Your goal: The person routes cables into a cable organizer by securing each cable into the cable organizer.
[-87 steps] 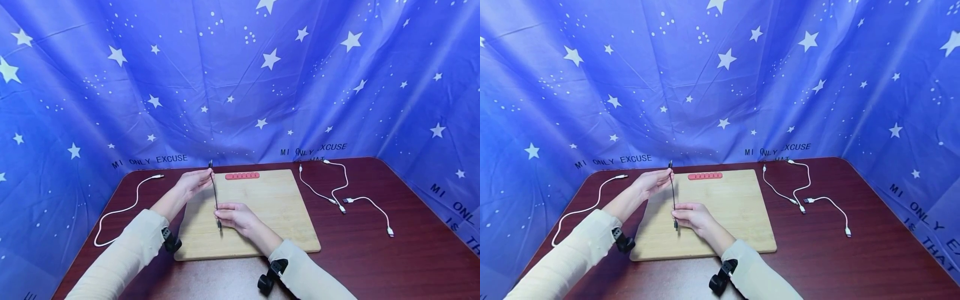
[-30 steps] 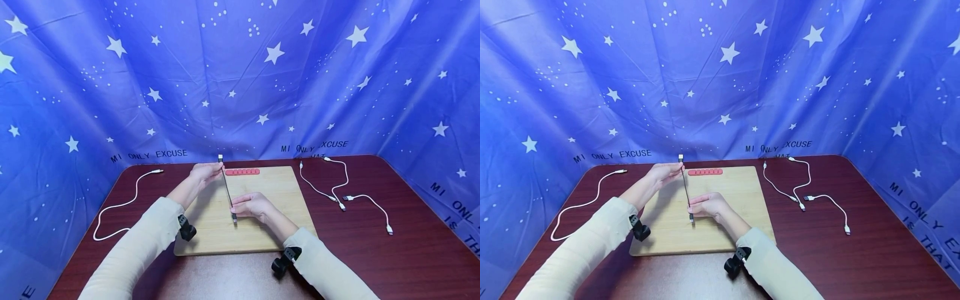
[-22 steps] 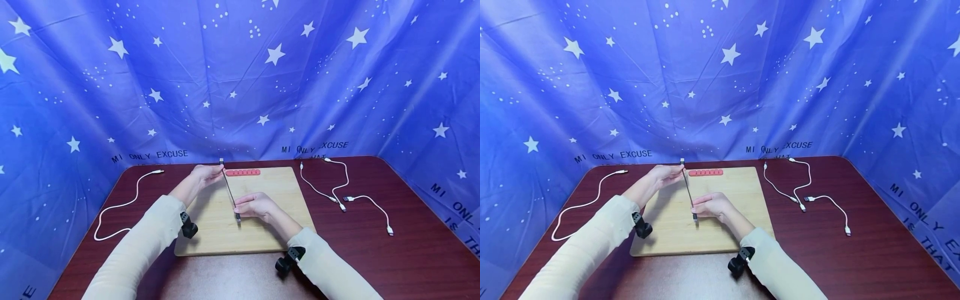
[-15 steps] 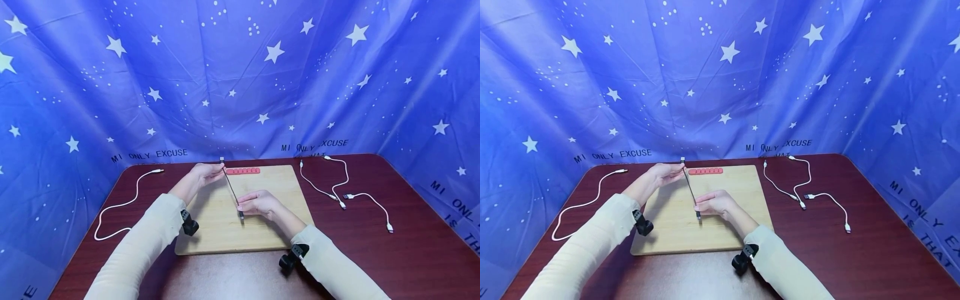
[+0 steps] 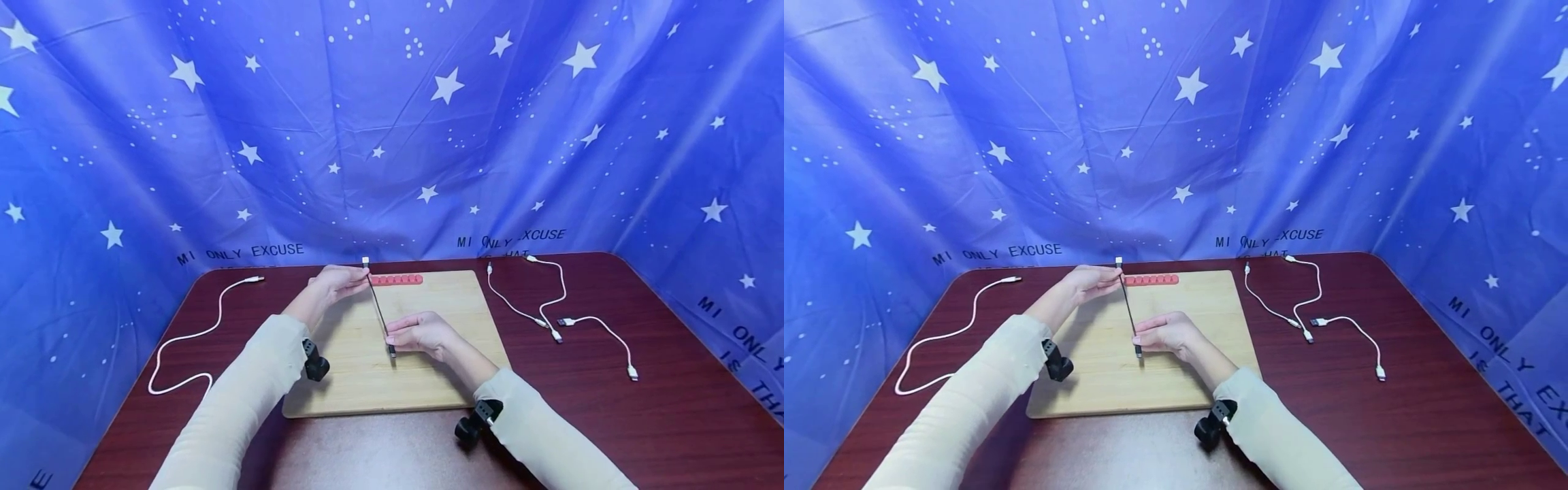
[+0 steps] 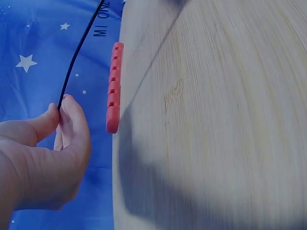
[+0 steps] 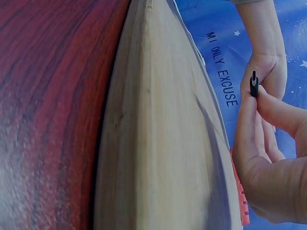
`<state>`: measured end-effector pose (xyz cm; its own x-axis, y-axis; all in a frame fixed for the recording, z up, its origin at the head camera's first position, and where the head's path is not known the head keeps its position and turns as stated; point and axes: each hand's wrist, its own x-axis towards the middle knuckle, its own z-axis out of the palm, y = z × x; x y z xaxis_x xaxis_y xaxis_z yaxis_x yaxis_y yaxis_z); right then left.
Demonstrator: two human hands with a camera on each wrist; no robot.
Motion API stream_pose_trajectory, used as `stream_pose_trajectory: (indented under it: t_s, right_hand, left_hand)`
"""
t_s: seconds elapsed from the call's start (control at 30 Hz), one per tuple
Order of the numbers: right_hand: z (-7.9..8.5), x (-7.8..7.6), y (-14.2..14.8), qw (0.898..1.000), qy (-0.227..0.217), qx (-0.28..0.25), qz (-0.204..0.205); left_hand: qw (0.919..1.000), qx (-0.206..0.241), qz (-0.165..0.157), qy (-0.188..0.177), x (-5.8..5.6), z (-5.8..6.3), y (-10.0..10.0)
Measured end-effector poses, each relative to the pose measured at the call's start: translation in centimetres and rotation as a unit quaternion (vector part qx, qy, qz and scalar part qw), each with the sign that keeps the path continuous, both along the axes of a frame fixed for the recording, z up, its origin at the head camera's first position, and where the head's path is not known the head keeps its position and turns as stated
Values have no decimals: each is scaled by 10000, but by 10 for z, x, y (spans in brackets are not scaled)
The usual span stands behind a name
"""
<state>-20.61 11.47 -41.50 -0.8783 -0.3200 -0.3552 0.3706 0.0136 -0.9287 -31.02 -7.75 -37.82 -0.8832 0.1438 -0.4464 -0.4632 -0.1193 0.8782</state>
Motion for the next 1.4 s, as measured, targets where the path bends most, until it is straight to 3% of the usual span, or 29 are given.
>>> stream_pose_trajectory:
  t_s: [0.2,0.33,0.47,0.53,0.63,0.7,0.77,0.93,1.0,1.23,1.4]
  right_hand:
    - [1,-1,-3,9997,20,-44,-221]
    - [3,-1,-7,9989,-17,-170,-425]
    - [4,-5,-10,9982,-39,-224,-559]
    - [4,-7,-11,9979,-39,-224,-613]
    - [3,-10,-11,9985,41,-86,-533]
    - [3,-11,-10,9988,79,46,-475]
    - [1,-11,-9,9987,127,204,-438]
    - [-2,-10,-11,9975,164,337,-607]
    - [-2,-11,-13,9966,183,356,-716]
    - [-3,-17,-17,9926,287,443,-1095]
    - [-5,-18,-19,9914,401,557,-1118]
  left_hand:
    - [9993,296,-149,-155,-5,2,5]
    - [9991,121,-358,-200,-16,4,7]
    - [9988,37,-374,-311,-39,-7,7]
    - [9975,243,-501,-426,-56,-18,3]
    - [9956,273,-560,-706,-67,-25,3]
    - [9945,183,-610,-832,-66,-24,4]
    - [9942,30,-628,-874,-57,-17,5]
    - [9949,62,-829,-577,-43,-10,5]
    - [9964,0,-742,-416,-42,-11,8]
    - [9986,-152,-502,2,-52,-23,11]
    - [9981,-418,-439,118,-57,-27,13]
